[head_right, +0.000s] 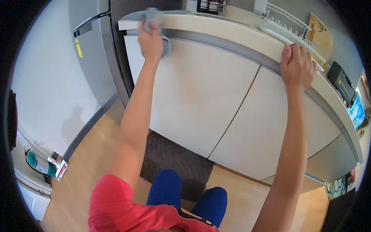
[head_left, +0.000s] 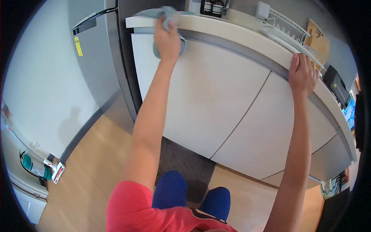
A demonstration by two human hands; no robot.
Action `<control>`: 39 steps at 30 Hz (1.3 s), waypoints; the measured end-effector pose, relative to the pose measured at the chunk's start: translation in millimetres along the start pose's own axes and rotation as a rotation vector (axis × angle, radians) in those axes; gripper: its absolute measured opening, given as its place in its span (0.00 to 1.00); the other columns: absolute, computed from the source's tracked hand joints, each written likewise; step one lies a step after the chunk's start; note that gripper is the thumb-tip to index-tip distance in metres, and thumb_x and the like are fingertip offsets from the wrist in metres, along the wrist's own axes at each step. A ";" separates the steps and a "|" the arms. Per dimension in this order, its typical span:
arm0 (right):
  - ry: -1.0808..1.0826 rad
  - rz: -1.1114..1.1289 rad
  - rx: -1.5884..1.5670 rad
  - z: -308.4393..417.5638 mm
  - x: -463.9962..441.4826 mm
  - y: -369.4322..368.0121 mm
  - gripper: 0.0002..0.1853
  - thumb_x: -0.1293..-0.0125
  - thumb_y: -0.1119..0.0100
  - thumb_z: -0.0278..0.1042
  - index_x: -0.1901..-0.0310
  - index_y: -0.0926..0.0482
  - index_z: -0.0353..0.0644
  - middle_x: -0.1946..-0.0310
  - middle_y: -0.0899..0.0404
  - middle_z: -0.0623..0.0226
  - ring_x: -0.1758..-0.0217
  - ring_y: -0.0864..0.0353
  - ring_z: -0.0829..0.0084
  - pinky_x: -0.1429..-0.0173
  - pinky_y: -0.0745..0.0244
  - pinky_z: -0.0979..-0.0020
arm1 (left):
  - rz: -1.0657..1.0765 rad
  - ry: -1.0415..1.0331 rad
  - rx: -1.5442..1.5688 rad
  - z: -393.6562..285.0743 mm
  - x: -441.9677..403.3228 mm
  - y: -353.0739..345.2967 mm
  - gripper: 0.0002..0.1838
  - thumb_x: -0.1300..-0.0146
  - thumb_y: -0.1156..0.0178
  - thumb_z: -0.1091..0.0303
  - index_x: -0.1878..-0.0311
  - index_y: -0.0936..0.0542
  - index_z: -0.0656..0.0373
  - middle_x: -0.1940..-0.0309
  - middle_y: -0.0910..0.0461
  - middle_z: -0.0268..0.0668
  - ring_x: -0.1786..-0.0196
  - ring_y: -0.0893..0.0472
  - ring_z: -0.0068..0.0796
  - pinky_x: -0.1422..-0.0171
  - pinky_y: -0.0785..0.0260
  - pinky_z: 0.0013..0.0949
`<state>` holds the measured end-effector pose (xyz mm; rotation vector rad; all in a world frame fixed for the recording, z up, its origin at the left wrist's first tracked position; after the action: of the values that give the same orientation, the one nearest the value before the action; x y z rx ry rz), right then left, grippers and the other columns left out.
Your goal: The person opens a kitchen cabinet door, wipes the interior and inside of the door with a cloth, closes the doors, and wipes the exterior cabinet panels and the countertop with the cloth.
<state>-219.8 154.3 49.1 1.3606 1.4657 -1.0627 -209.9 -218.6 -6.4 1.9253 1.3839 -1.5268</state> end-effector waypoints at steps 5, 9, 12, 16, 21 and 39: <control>0.013 0.005 0.001 2.5 -1.0 2.7 0.15 0.34 0.57 0.48 0.70 0.26 0.49 0.72 0.25 0.69 0.66 0.24 0.63 0.63 0.33 0.60 | 0.826 -0.017 -0.082 -12.8 86.5 -8.8 0.14 0.46 0.43 0.63 0.61 0.22 0.64 0.67 0.21 0.51 0.61 0.23 0.53 0.54 0.32 0.44; 0.016 -0.033 -0.007 5.3 -1.0 6.6 0.15 0.34 0.57 0.48 0.70 0.25 0.49 0.73 0.25 0.70 0.66 0.24 0.64 0.63 0.34 0.60 | 0.340 0.009 -0.205 23.5 84.5 34.4 0.16 0.44 0.44 0.61 0.60 0.23 0.65 0.67 0.20 0.49 0.63 0.22 0.48 0.56 0.32 0.42; 0.016 -0.014 -0.018 1.7 0.2 2.3 0.15 0.35 0.56 0.49 0.71 0.25 0.50 0.73 0.25 0.71 0.67 0.24 0.64 0.64 0.34 0.59 | 0.008 0.501 0.436 86.4 43.1 49.7 0.16 0.39 0.47 0.62 0.57 0.24 0.65 0.65 0.21 0.42 0.60 0.23 0.43 0.50 0.34 0.39; 0.022 -0.035 0.029 1.9 0.5 2.2 0.16 0.35 0.56 0.50 0.71 0.24 0.51 0.74 0.24 0.72 0.67 0.24 0.64 0.63 0.33 0.59 | -0.015 0.336 0.079 125.5 41.0 16.8 0.22 0.38 0.48 0.61 0.47 0.31 0.67 0.50 0.29 0.48 0.44 0.32 0.44 0.36 0.46 0.39; 0.002 -0.047 0.091 -0.2 0.7 -0.2 0.16 0.35 0.57 0.51 0.69 0.23 0.52 0.71 0.22 0.72 0.66 0.23 0.64 0.62 0.32 0.60 | 0.425 -0.143 0.004 -50.1 149.6 -61.3 0.29 0.46 0.43 0.62 0.40 0.34 0.60 0.38 0.38 0.49 0.35 0.40 0.48 0.29 0.53 0.47; -0.017 0.063 0.125 -4.6 0.9 -13.7 0.18 0.34 0.60 0.51 0.66 0.22 0.52 0.68 0.21 0.72 0.63 0.22 0.64 0.59 0.31 0.59 | -0.101 0.196 -0.242 118.0 63.7 20.0 0.30 0.39 0.49 0.59 0.40 0.38 0.72 0.43 0.35 0.56 0.37 0.40 0.52 0.31 0.53 0.45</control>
<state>-233.7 158.3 50.0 1.4725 1.3539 -1.1385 -262.7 -284.1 -112.7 1.9193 1.6860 -1.1713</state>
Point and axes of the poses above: each hand's wrist, its own x-axis away from the middle knuckle, its own y-axis out of the back of the hand, z = x × y, the point moved 8 cm from there along -x, towards the middle knuckle
